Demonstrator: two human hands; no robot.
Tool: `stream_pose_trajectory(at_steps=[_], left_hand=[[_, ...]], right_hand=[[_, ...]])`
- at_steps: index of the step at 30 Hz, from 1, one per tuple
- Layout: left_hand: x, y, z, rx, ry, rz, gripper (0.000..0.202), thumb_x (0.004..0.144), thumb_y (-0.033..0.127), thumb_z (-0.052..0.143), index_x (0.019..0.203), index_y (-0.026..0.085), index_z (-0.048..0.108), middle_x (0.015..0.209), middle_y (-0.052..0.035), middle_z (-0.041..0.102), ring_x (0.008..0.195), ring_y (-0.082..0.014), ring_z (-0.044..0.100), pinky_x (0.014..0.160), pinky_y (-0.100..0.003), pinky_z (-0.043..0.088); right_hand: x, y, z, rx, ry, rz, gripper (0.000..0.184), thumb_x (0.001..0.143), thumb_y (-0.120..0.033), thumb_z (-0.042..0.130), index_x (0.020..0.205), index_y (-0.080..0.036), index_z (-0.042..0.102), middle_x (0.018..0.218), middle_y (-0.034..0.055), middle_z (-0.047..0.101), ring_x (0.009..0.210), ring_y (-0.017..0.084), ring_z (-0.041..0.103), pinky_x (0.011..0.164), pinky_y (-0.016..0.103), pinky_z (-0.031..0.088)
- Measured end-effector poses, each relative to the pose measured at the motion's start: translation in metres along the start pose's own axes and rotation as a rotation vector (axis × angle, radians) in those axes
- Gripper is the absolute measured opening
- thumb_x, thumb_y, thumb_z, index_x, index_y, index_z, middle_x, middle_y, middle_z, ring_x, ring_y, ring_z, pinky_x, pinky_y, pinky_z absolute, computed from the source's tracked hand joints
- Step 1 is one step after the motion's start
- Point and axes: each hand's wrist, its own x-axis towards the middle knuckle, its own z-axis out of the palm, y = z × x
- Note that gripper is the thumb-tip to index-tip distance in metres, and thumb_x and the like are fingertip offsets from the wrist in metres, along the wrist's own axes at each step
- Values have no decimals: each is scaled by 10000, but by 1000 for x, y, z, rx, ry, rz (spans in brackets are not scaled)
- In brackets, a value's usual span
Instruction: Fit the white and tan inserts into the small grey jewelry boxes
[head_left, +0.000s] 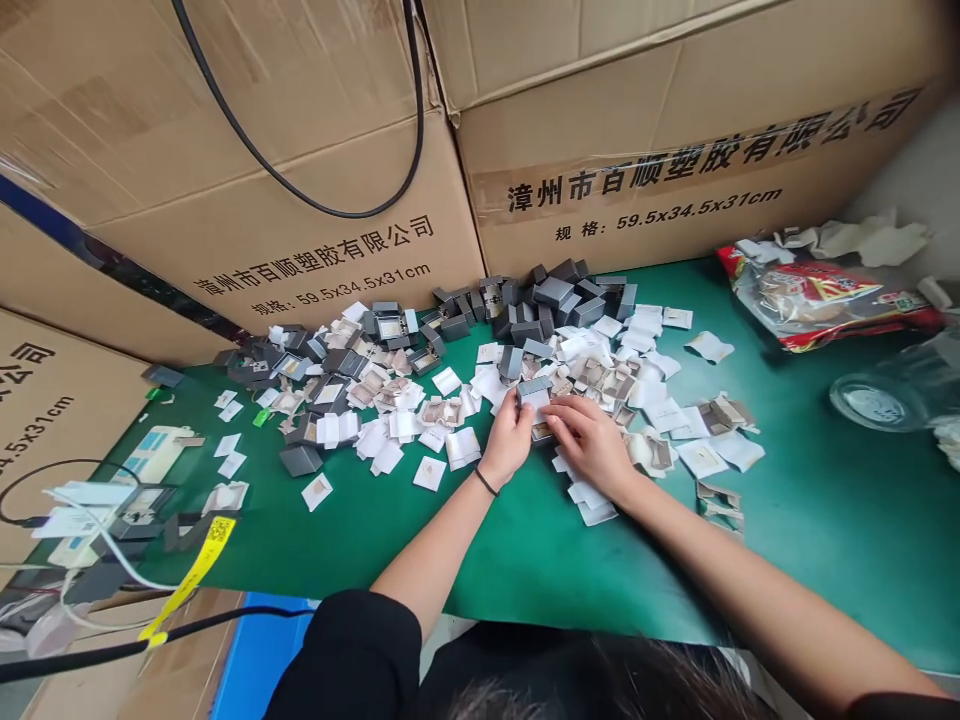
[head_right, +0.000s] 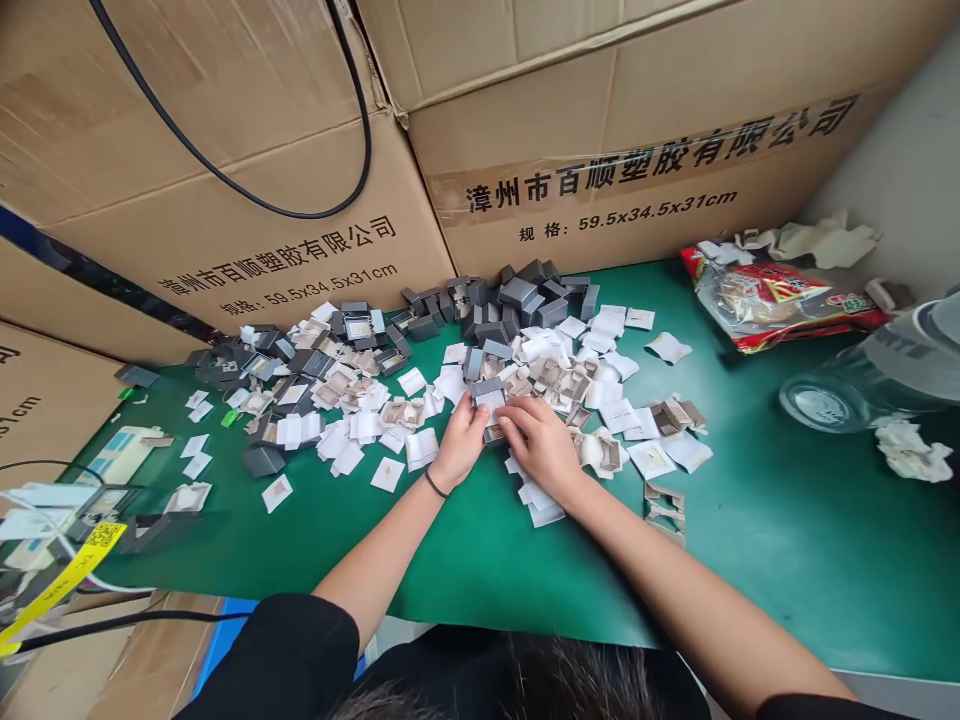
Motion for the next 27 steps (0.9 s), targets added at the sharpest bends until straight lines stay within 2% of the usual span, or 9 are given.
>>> stream_pose_trajectory(at_steps=[7, 12, 17, 21, 27], left_hand=[[1, 1, 3, -21, 122, -24, 248, 875, 290, 439, 1085, 177, 508, 1113, -80, 605, 1055, -190, 555, 964, -331, 396], [3, -1, 3, -94, 80, 1, 334, 807, 260, 547, 1124, 167, 499, 1112, -91, 608, 1046, -203, 563, 967, -361, 397], [5, -4, 2, -81, 44, 5, 322, 795, 227, 548, 1105, 159, 495, 1129, -96, 602, 1067, -208, 555, 978, -367, 385], [5, -3, 2, -83, 25, 1, 362, 779, 196, 547, 1133, 167, 480, 1176, -95, 581, 1094, -207, 544, 978, -353, 384], [4, -1, 3, -125, 42, -14, 299, 814, 239, 511, 1103, 165, 500, 1142, -85, 601, 1084, -204, 546, 970, -348, 389]], right_hand=[[-2, -4, -1, -103, -99, -80, 277, 907, -312, 416, 991, -221, 663, 1104, 91, 590, 955, 228, 543, 826, 393, 485], [0, -6, -4, -86, -93, -120, 263, 908, -270, 414, 1003, -199, 648, 1090, 92, 612, 993, 222, 531, 870, 384, 466], [4, -3, -3, -22, -2, -42, 266, 918, -240, 383, 948, -193, 642, 973, 76, 636, 931, 196, 540, 844, 362, 466], [4, -2, -3, -80, -46, -24, 273, 916, -288, 397, 953, -192, 650, 957, 84, 609, 926, 205, 517, 827, 353, 460], [3, -4, -5, -170, -104, -54, 289, 917, -316, 406, 1001, -208, 660, 989, 89, 580, 926, 213, 497, 826, 355, 454]])
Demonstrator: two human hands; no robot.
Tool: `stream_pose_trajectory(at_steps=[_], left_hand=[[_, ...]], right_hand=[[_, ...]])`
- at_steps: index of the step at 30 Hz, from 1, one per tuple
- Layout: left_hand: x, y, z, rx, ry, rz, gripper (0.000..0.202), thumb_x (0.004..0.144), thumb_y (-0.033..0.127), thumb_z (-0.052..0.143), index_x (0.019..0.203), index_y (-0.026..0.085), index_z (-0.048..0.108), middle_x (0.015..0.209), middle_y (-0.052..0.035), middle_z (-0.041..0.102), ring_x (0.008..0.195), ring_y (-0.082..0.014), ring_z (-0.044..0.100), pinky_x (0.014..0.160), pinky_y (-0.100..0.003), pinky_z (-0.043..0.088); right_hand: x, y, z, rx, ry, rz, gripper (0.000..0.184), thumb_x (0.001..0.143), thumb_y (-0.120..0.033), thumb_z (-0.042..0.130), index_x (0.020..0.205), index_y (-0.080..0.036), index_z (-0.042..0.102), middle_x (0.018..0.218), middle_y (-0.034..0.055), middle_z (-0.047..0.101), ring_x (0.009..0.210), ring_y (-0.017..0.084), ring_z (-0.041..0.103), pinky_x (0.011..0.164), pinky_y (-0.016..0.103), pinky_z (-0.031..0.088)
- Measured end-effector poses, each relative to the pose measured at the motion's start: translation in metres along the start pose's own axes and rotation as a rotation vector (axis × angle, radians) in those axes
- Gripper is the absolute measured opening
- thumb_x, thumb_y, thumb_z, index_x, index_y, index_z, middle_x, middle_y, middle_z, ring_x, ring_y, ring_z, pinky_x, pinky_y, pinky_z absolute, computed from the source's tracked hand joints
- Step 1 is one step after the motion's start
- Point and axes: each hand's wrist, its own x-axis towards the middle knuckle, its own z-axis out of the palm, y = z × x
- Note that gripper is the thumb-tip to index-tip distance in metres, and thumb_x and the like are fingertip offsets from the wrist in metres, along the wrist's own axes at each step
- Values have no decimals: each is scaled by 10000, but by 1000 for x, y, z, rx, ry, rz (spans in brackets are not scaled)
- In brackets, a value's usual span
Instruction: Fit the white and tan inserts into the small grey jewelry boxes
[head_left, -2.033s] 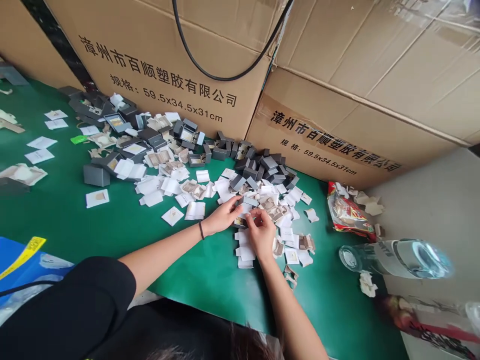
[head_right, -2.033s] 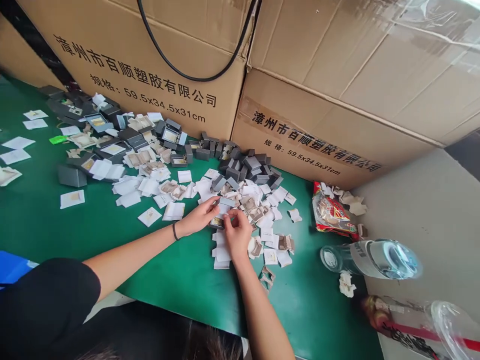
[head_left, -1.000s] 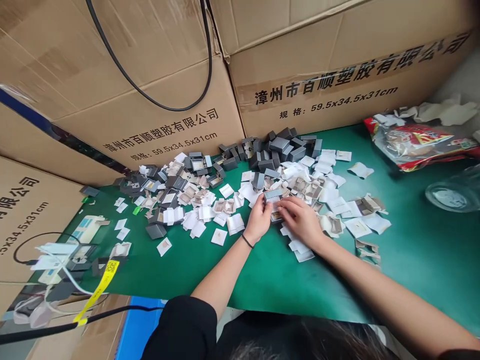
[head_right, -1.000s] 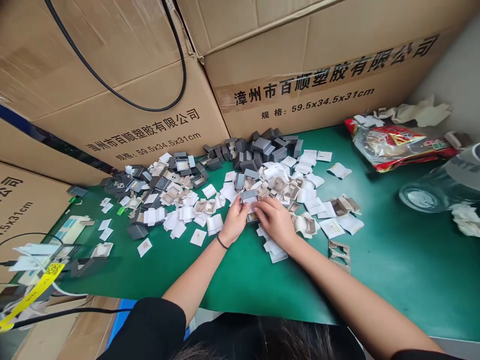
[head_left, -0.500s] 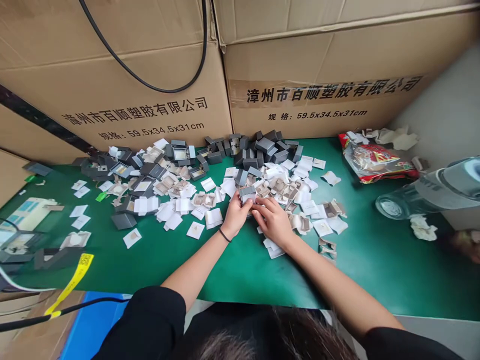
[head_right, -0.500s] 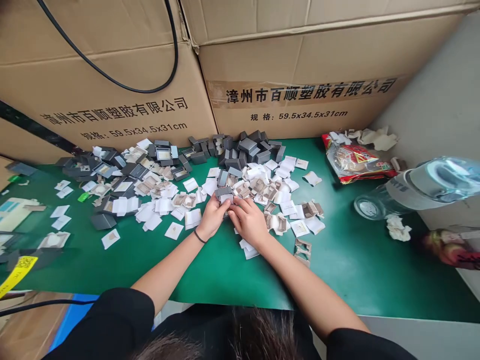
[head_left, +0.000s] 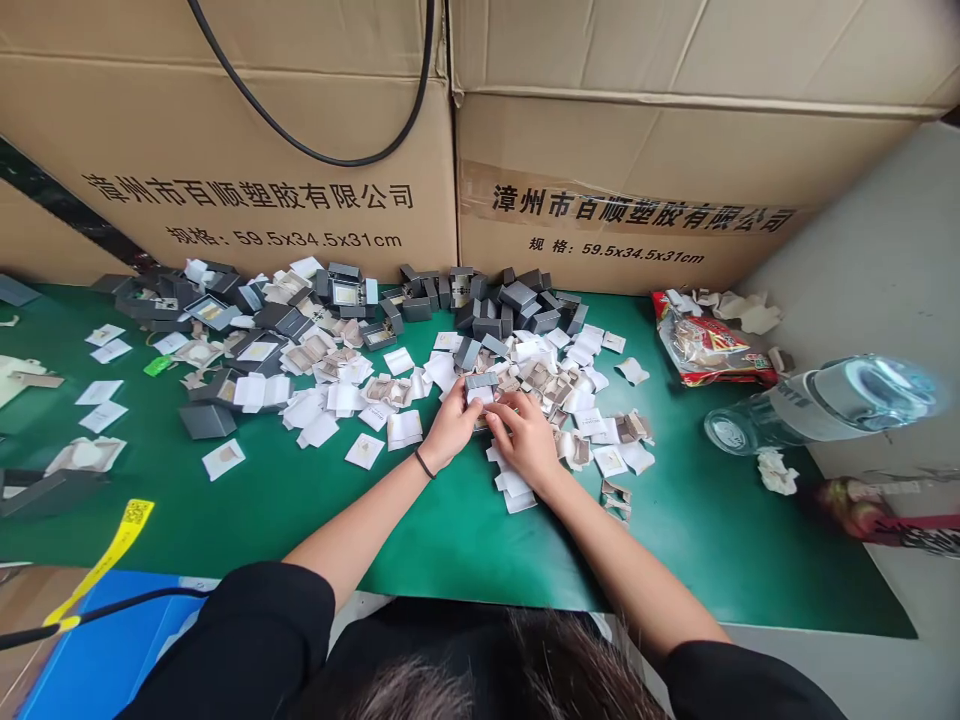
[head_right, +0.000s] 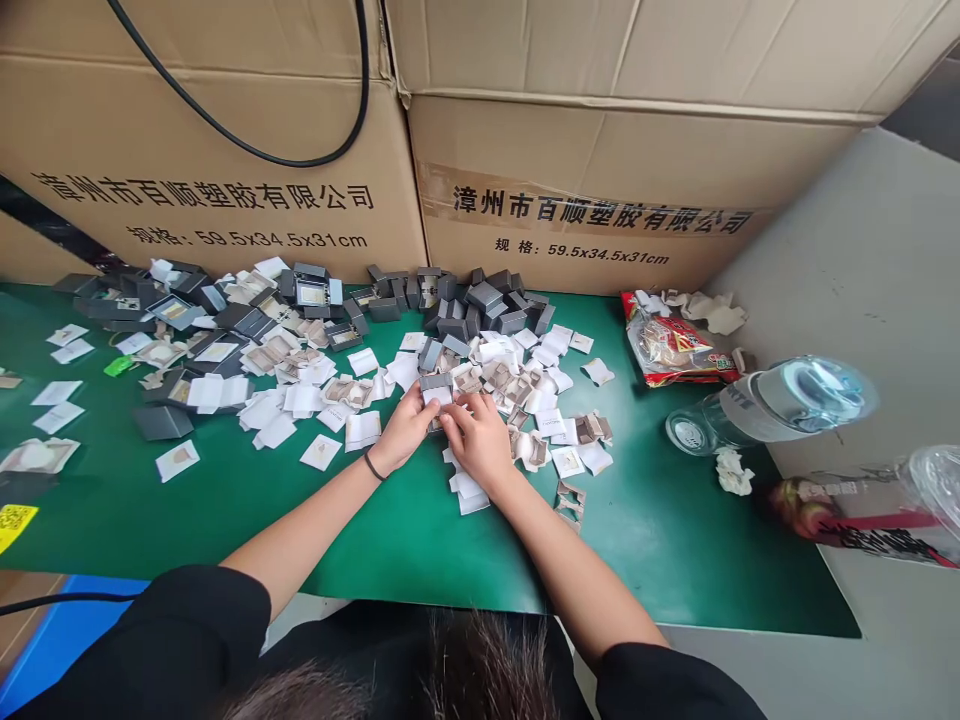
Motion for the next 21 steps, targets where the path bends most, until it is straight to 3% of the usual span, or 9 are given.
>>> stream_pose_trajectory(at_steps=[12, 18, 21], left_hand=[[-1, -1, -1, 4, 40, -22, 277, 801, 253, 523, 1065, 168, 536, 1091, -73, 622, 1013, -188, 565, 943, -337, 399], [-1, 6, 4, -117, 177, -69, 234, 748, 285, 584, 946, 161, 558, 960, -52, 648, 941, -183, 592, 878, -323, 431], [-1, 8, 5, -119, 183, -77, 220, 746, 284, 574, 927, 158, 562, 940, -53, 654, 924, -183, 596, 872, -326, 432]], right_hand=[[0, 2, -4, -158, -166, -67, 342, 915, -418, 400, 1063, -243, 654, 1091, 93, 579, 960, 239, 480, 803, 381, 444], [1, 2, -2, -173, -167, -134, 404, 858, -512, 461, 1085, -227, 636, 1065, 115, 572, 942, 244, 508, 782, 365, 449], [0, 3, -1, -171, -162, -132, 411, 856, -520, 454, 1086, -231, 634, 1062, 112, 574, 936, 237, 522, 790, 357, 447]])
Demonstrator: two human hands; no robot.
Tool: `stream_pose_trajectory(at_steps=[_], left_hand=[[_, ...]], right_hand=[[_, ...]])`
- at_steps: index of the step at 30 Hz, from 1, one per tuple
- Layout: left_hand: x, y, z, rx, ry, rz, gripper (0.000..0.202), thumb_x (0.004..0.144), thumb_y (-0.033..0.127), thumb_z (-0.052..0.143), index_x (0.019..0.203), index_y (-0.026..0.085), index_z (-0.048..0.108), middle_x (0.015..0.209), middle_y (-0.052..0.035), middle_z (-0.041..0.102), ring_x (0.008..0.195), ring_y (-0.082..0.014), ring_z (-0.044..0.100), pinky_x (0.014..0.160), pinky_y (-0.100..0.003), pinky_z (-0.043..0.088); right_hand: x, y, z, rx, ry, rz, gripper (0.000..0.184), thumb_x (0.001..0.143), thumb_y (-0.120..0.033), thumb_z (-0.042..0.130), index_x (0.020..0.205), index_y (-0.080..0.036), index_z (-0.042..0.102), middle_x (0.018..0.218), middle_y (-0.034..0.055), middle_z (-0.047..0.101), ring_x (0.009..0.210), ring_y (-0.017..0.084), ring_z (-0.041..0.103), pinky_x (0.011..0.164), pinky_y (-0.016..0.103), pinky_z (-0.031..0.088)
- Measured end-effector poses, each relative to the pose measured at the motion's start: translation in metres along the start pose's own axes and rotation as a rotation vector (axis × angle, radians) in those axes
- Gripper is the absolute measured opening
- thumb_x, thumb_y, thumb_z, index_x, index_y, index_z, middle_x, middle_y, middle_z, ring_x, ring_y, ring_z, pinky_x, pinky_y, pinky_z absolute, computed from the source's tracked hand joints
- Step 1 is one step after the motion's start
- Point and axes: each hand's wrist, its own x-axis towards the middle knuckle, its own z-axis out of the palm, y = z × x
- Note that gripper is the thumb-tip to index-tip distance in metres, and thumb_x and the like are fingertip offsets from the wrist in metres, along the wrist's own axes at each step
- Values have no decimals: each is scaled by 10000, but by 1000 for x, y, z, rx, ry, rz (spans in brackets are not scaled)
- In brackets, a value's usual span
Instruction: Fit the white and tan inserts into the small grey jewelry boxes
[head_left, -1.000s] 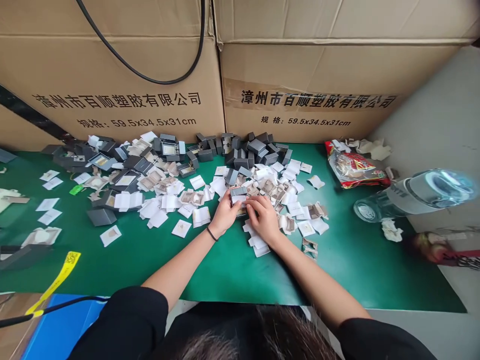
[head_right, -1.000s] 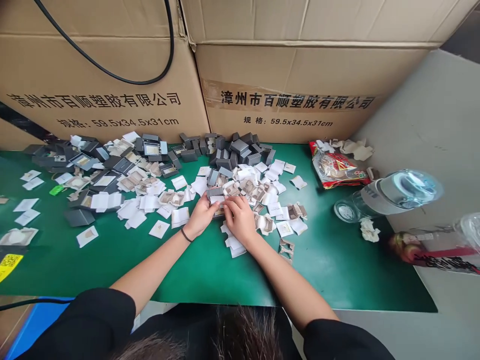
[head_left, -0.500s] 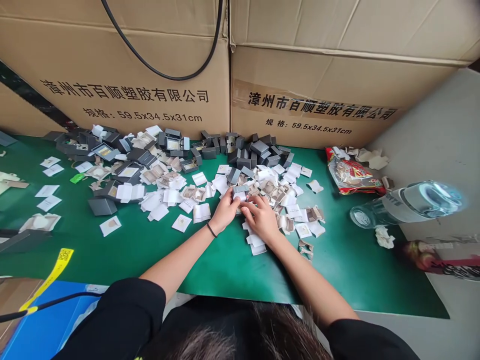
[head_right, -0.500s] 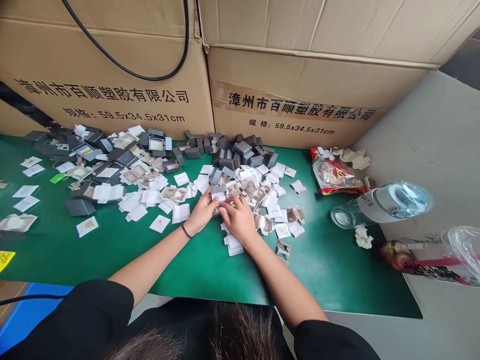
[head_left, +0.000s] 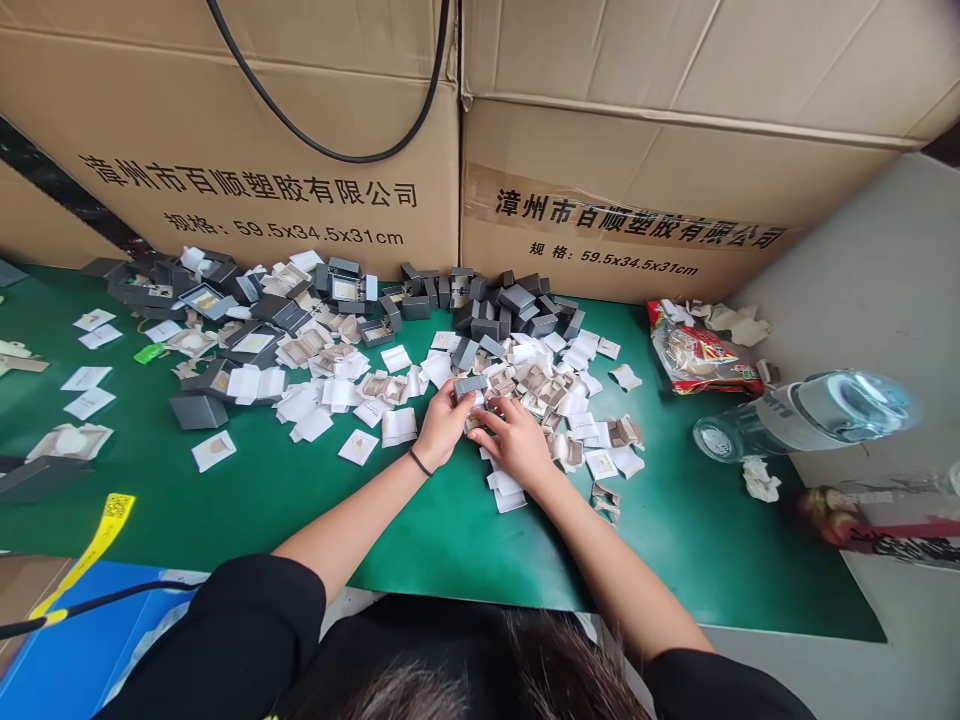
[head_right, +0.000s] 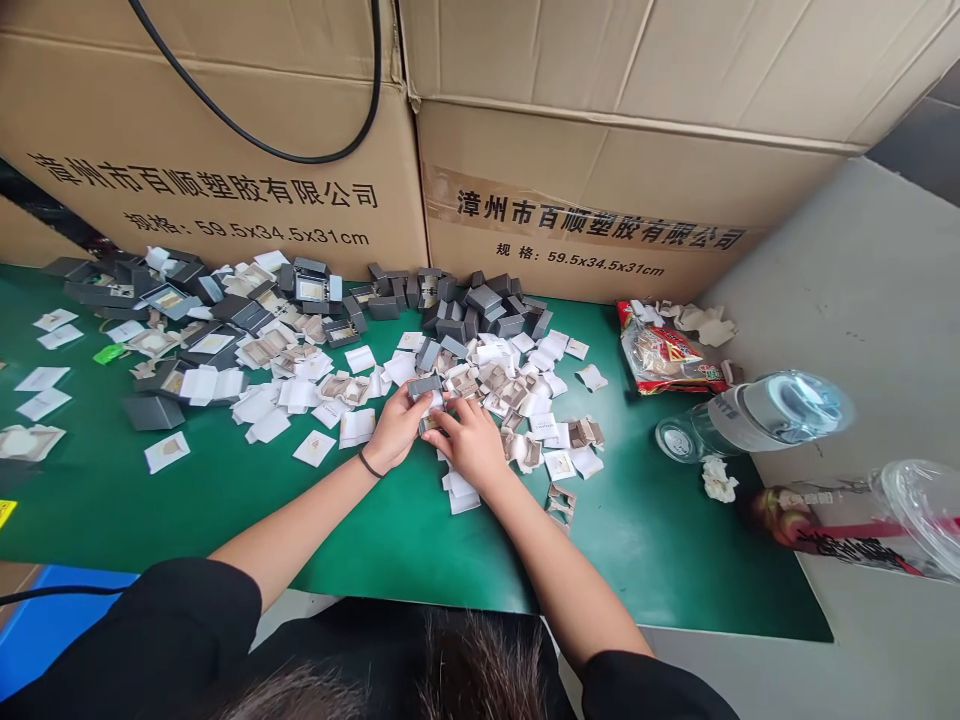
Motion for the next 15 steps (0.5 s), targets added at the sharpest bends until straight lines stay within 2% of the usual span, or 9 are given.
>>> stream_pose_trajectory(at_steps=[5, 10, 15], left_hand=[[1, -2, 0, 8, 9, 5, 189, 745, 237, 543, 916, 161, 568, 952, -45, 645, 924, -176, 583, 866, -309, 428], [1, -5, -1, 92, 41, 13, 169, 765, 255, 508, 890, 161, 571, 890, -33, 636, 871, -171, 575, 833, -300, 427], [0, -3, -2, 146, 14, 36, 158, 767, 242, 489, 865, 162, 584, 850, -26, 631, 869, -172, 572, 838, -304, 426]], right_hand=[[-1, 0, 2, -26, -28, 8, 421, 871, -521, 425, 1101, -228, 621, 1089, 114, 570, 948, 243, 526, 787, 359, 437], [-2, -3, -1, -16, -32, 10, 397, 881, -509, 417, 1087, -230, 611, 1129, 109, 555, 984, 246, 519, 813, 366, 435], [-1, -8, -5, 52, 11, 47, 482, 882, -524, 398, 1230, -210, 508, 1128, 120, 532, 984, 240, 501, 827, 352, 448]])
